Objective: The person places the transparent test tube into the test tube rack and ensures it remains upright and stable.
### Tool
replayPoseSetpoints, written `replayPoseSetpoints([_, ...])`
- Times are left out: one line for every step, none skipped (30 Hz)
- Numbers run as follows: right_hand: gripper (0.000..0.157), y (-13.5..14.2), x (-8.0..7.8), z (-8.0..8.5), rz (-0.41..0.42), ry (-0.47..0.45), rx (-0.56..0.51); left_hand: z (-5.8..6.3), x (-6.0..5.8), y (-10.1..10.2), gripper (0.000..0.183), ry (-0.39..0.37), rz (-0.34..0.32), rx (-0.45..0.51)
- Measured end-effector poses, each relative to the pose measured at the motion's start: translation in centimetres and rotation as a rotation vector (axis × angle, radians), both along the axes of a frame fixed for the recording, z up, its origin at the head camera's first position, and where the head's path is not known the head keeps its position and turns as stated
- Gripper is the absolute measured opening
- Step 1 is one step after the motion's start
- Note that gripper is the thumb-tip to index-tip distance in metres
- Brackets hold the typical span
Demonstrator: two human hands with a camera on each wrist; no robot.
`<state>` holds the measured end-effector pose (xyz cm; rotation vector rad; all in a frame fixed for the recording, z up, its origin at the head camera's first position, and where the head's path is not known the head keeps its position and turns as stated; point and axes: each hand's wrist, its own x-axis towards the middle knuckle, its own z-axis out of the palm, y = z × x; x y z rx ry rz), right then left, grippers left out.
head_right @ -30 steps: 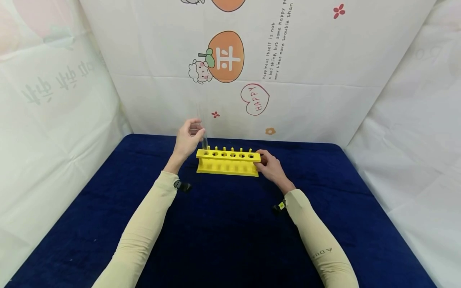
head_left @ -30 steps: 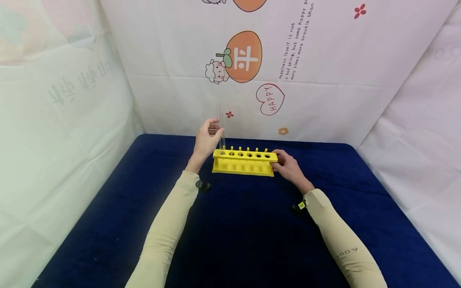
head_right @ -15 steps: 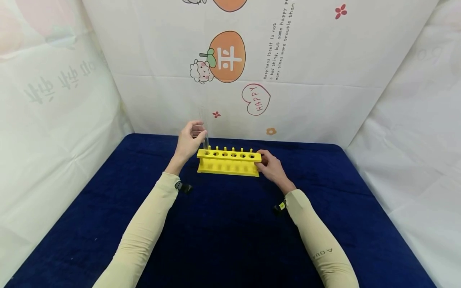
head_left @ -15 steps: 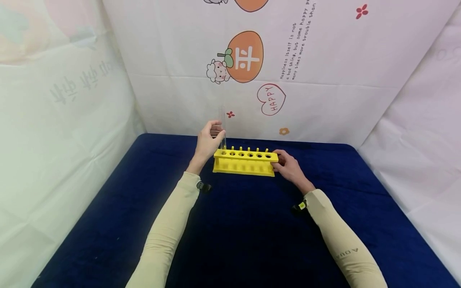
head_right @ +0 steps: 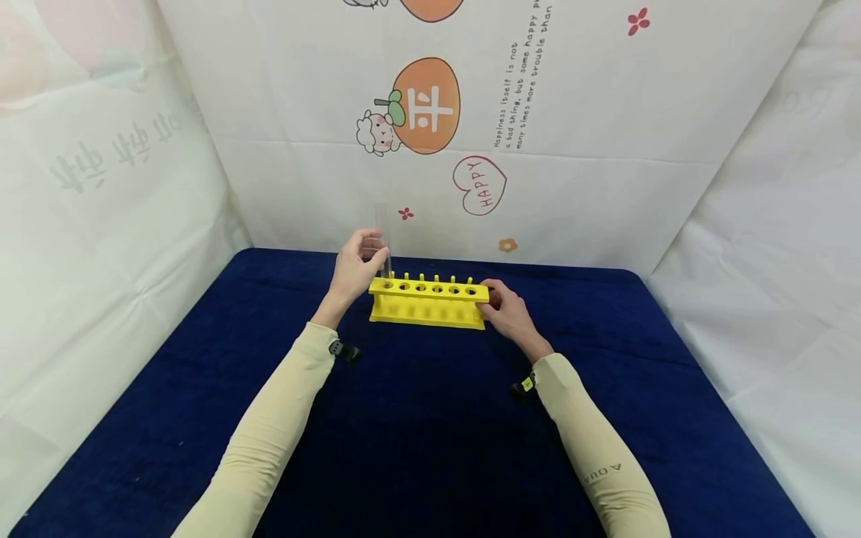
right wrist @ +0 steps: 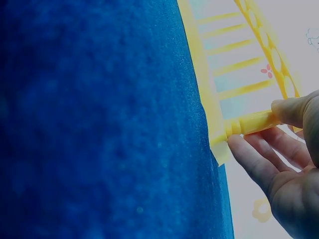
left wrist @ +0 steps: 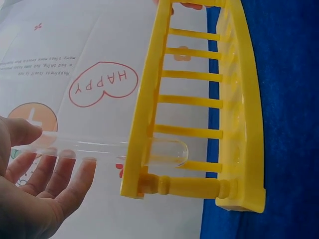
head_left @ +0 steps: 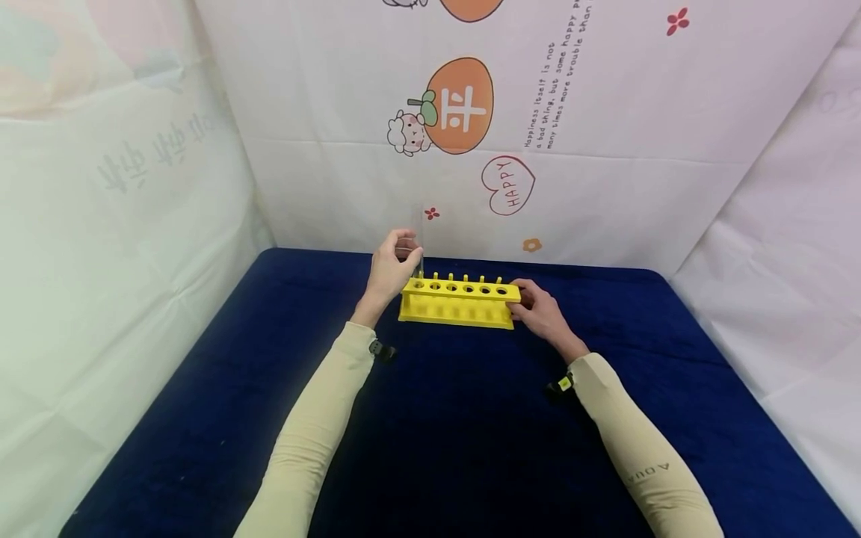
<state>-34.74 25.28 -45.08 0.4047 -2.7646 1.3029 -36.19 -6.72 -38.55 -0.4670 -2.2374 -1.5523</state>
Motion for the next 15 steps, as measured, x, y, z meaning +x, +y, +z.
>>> replayPoseSetpoints([0.043, 0.01, -0.01, 0.00, 0.001, 0.001, -0.003, -0.01, 0.02, -0.01, 0.036, -0.003, 0.001, 0.000])
replayPoseSetpoints([0.043, 0.01, -0.01, 0.02, 0.003, 0.000, -0.005, -0.01, 0.03, -0.03, 0.036, -0.005, 0.001, -0.001])
replayPoseSetpoints([0.043, 0.00, -0.01, 0.04, 0.004, 0.000, -0.008, -0.03, 0.02, -0.04, 0.036, -0.008, 0.001, -0.002])
replayPoseSetpoints([0.043, 0.00, 0.00, 0.07, 0.006, -0.001, -0.011, -0.04, -0.01, -0.04, 0.036, -0.009, 0.002, -0.003])
replayPoseSetpoints([0.043, 0.01, 0.01, 0.10, 0.007, -0.001, -0.013, -0.06, -0.02, -0.05, 0.036, -0.011, 0.003, -0.004])
replayPoseSetpoints([0.043, 0.01, 0.02, 0.13, 0.008, -0.001, -0.014, -0.07, -0.03, -0.05, 0.036, -0.012, 0.004, -0.005])
replayPoseSetpoints([0.043, 0.01, 0.00, 0.14, 0.008, -0.001, -0.016, -0.11, -0.06, -0.06, 0.036, -0.013, 0.005, -0.006])
replayPoseSetpoints([0.043, 0.01, 0.02, 0.16, 0.008, -0.001, -0.018, -0.17, -0.11, -0.07, 0.036, -0.011, 0.005, -0.007])
replayPoseSetpoints([0.043, 0.02, 0.02, 0.16, 0.009, 0.001, -0.019, -0.25, -0.15, -0.07, 0.036, -0.010, 0.005, -0.008])
replayPoseSetpoints([0.043, 0.04, 0.03, 0.16, 0.008, 0.002, -0.019, -0.34, -0.20, -0.08, 0.036, -0.008, 0.005, -0.010])
replayPoseSetpoints([0.043, 0.04, 0.04, 0.15, 0.008, 0.003, -0.020, -0.43, -0.21, -0.09, 0.036, -0.008, 0.005, -0.010])
replayPoseSetpoints([0.043, 0.05, 0.04, 0.13, 0.008, 0.007, -0.017, -0.53, -0.22, -0.11, 0.036, -0.009, 0.005, -0.011])
replayPoseSetpoints([0.043, 0.05, 0.04, 0.09, 0.007, 0.009, -0.013, -0.63, -0.23, -0.13, 0.036, -0.010, 0.006, -0.011])
replayPoseSetpoints([0.043, 0.05, 0.05, 0.07, 0.007, 0.013, -0.010, -0.72, -0.23, -0.14, 0.036, -0.011, 0.007, -0.010])
replayPoseSetpoints([0.043, 0.05, 0.05, 0.04, 0.006, 0.015, -0.008, -0.80, -0.24, -0.15, 0.036, -0.014, 0.007, -0.011])
